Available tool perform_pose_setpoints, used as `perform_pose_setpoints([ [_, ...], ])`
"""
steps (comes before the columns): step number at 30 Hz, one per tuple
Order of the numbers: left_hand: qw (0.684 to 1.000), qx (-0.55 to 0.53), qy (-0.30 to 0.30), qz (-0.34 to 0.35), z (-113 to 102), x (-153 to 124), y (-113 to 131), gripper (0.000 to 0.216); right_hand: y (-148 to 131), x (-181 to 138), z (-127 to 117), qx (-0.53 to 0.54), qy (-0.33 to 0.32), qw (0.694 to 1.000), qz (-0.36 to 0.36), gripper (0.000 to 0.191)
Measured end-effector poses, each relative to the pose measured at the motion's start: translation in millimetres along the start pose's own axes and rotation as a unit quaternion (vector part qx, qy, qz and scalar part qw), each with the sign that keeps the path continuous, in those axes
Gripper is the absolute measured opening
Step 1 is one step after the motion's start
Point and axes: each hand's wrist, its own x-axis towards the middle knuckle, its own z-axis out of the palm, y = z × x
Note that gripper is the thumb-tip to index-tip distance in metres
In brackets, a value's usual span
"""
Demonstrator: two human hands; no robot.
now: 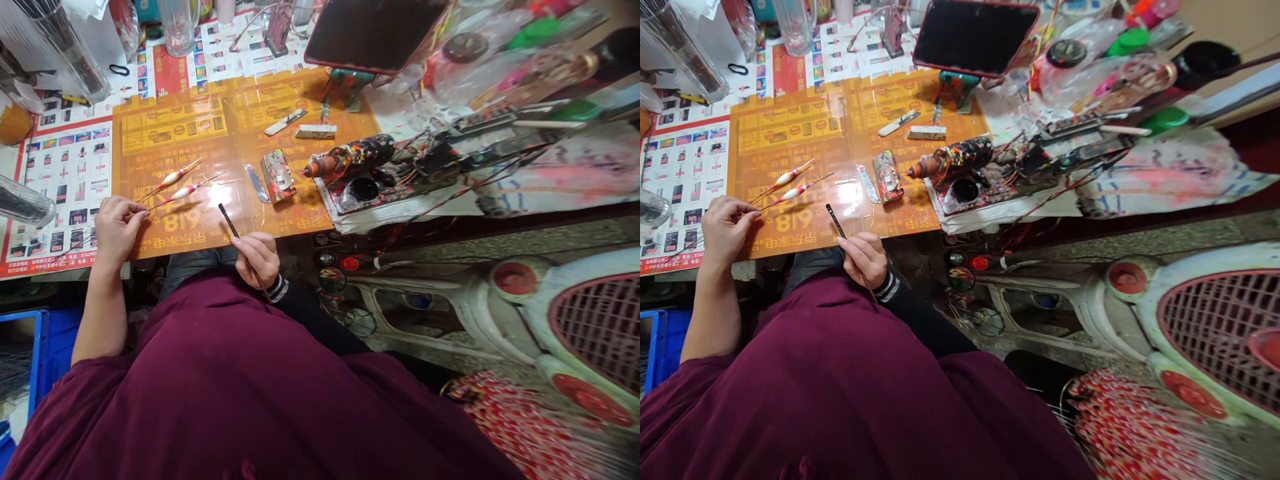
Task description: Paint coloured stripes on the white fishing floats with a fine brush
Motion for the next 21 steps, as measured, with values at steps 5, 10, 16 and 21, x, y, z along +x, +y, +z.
perform_pose_setpoints([
  [5, 1.000, 0.004, -0.002, -0.002, -0.1, 0.2, 0.4, 0.011, 2.6, -7.3, 1.5, -0.013, -0.036, 0.999, 0.035, 0.037],
  [10, 1.000, -0.005, -0.006, -0.011, -0.5, 0.5, 2.6, 0.011, 3.3, -10.1, 2.9, -0.013, -0.050, 0.997, 0.053, 0.034],
  [16, 1.000, 0.003, -0.009, -0.024, 0.2, 1.1, 3.1, 0.011, 2.7, -7.6, 2.1, -0.023, -0.036, 0.999, 0.030, 0.035],
  [21, 1.000, -0.003, -0.001, -0.027, 4.4, 4.6, 1.7, 0.011, 1.3, -2.8, 0.6, 0.007, -0.008, 1.000, 0.007, 0.041],
])
